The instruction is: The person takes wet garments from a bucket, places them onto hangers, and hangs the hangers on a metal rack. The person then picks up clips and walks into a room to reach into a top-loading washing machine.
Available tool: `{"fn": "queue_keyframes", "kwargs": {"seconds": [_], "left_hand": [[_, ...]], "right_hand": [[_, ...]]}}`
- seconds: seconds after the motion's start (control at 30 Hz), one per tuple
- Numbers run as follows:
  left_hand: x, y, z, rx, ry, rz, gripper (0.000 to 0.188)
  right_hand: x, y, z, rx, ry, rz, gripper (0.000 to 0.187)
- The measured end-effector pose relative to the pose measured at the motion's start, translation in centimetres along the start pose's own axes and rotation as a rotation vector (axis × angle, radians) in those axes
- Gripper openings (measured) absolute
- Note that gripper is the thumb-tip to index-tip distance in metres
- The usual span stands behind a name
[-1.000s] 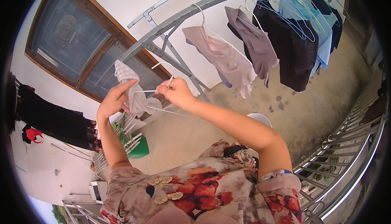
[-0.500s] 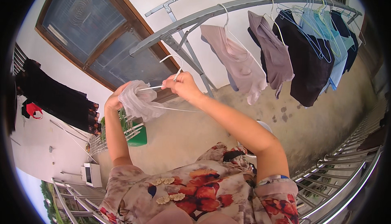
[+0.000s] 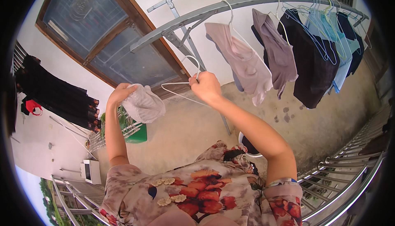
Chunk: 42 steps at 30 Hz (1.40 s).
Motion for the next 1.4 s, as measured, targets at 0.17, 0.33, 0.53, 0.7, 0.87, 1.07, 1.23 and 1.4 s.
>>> {"fn": "queue_keyframes", "kwargs": {"seconds": [0.17, 0.33, 0.53, 0.7, 0.87, 1.07, 1.23, 1.4], "left_hand": [[-1.1, -0.4, 1.1, 0.455, 0.189, -0.103, 0.040], [-0.9, 0.8, 3.0, 0.453, 0.341, -0.189, 0.064], [-0.6, 2.0, 4.5, 0.630, 0.220, -0.225, 0.056], [-1.0, 3.3, 5.8, 0.527, 0.284, -0.349, 0.038], [-0.6, 5.4, 6.7, 0.504, 0.285, -0.330, 0.014], [0.4, 8.9, 9.3, 0.486, 0.416, -0.202, 0.012], [2.0, 12.6, 10.1, 0.526, 0.451, -0.362, 0.011], [1.1, 14.5, 8.5, 0.532, 0.242, -0.644, 0.033]], "right_hand": [[1.5, -1.3, -1.5, -0.112, -0.110, 0.027, 0.023], [1.6, -0.8, -0.4, -0.084, -0.256, 0.012, 0.028], [2.5, 0.4, -2.0, 0.046, -0.262, -0.030, 0.022], [2.6, 0.3, -3.0, -0.113, -0.230, -0.114, 0.015], [1.9, 0.2, -3.0, -0.061, -0.202, -0.224, 0.015], [1.7, -0.5, -2.5, -0.042, -0.120, -0.306, 0.023], [2.2, -0.9, -2.4, -0.117, -0.088, -0.184, 0.052], [2.0, -2.3, -2.1, 0.058, -0.084, -0.157, 0.024]]}}
Point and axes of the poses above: each hand's wrist, its own x-axis away from the middle knuckle, its own y-axis out of the palm, z = x × y, the point moved 2 cm from there along -x, towards the middle knuckle, and after that the axes turned 6 degrees about y, right-handed, at the moved point
